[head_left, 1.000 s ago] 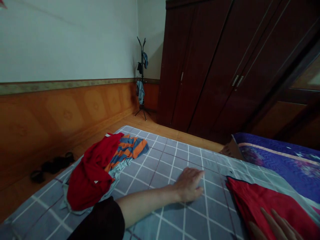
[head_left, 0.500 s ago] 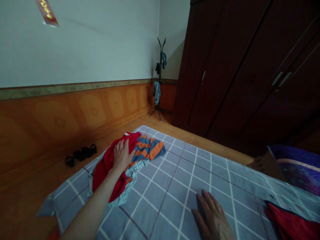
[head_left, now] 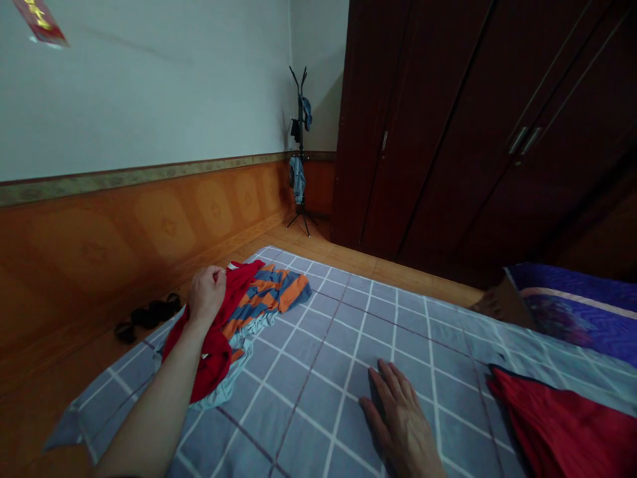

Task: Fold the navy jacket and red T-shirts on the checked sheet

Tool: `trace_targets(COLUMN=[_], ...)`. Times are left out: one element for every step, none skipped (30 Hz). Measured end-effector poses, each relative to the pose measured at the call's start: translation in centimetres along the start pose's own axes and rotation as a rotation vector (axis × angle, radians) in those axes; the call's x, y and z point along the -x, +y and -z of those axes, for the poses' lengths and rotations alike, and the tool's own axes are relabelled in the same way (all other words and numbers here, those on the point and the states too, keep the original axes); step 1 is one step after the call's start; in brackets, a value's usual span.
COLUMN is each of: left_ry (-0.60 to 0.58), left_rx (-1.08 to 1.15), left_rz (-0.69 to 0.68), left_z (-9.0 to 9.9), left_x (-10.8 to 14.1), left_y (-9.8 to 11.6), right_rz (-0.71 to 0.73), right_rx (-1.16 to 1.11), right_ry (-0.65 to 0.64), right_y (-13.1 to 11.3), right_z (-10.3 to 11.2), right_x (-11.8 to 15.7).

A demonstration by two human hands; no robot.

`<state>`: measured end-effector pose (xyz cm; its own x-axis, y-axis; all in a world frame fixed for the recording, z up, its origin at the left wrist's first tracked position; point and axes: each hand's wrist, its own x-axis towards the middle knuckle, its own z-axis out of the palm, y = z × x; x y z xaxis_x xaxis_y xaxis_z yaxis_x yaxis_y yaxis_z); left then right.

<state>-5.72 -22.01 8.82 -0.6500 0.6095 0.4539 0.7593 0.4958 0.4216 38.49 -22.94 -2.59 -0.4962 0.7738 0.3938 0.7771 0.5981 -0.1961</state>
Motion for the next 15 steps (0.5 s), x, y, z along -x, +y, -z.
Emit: trace_targets(left_ry=[-0.017,-0.041,-0.064,-0.080,-0.084,-0.073,-0.053,-0.027,-0.002,0.020,0.033,0.036,0.030,-0.006,-0.093], left_rx=[-0.001,0.001,0.007,0.017,0.032,0.053,0.080,0.113,0.145,0.204,0.268,0.352,0.545,0.669,0.723], left_rz=[0.008,0.018,0.032,0.048,0.063,0.075,0.079,0.076,0.064,0.032,-0.011,-0.080,-0.191,-0.290,-0.399], left_z=[0.0,-0.2,-0.4,-0.6,-0.8,-0.8,-0.7,-0.3,0.3,1.2,2.3,3.6,5.0,6.2,7.3], left_x=[-0.1,-0.1,0.0,0.0,0.1,0.1,0.0,0.0,0.1,0.5,1.2,2.3,3.8,5.7,7.9], left_y=[0.0,-0.2,-0.3,-0.4,-0.4,-0.2,0.2,1.0,2.0,3.4,5.1,7.1,9.2,11.4,13.5], right_rz=[0.004,0.009,0.013,0.014,0.011,0.004,-0.005,-0.015,-0.027,-0.041,-0.056,-0.072,-0.092,-0.120,-0.164], right_rx=[0.000,0.001,0.000,-0.003,-0.010,-0.021,-0.037,-0.058,-0.087,-0.123,-0.170,-0.227,-0.296,-0.373,-0.450], right_ry=[0.001,0.001,0.000,-0.005,-0.008,-0.012,-0.014,-0.016,-0.016,-0.013,-0.003,0.017,0.046,0.079,0.124], right_y=[-0.1,-0.2,-0.3,-0.4,-0.5,-0.7,-0.8,-0.8,-0.9,-0.9,-0.9,-0.8,-0.7,-0.7,-0.7], right_z=[0.1,0.3,0.4,0.5,0.7,0.8,1.0,1.1,1.2,1.3,1.5,1.6,1.6,1.7,1.8], right_x=[0.0,0.0,0.0,0.0,0.0,0.0,0.0,0.0,-0.1,-0.2,-0.3,-0.4,-0.5,-0.6,-0.6])
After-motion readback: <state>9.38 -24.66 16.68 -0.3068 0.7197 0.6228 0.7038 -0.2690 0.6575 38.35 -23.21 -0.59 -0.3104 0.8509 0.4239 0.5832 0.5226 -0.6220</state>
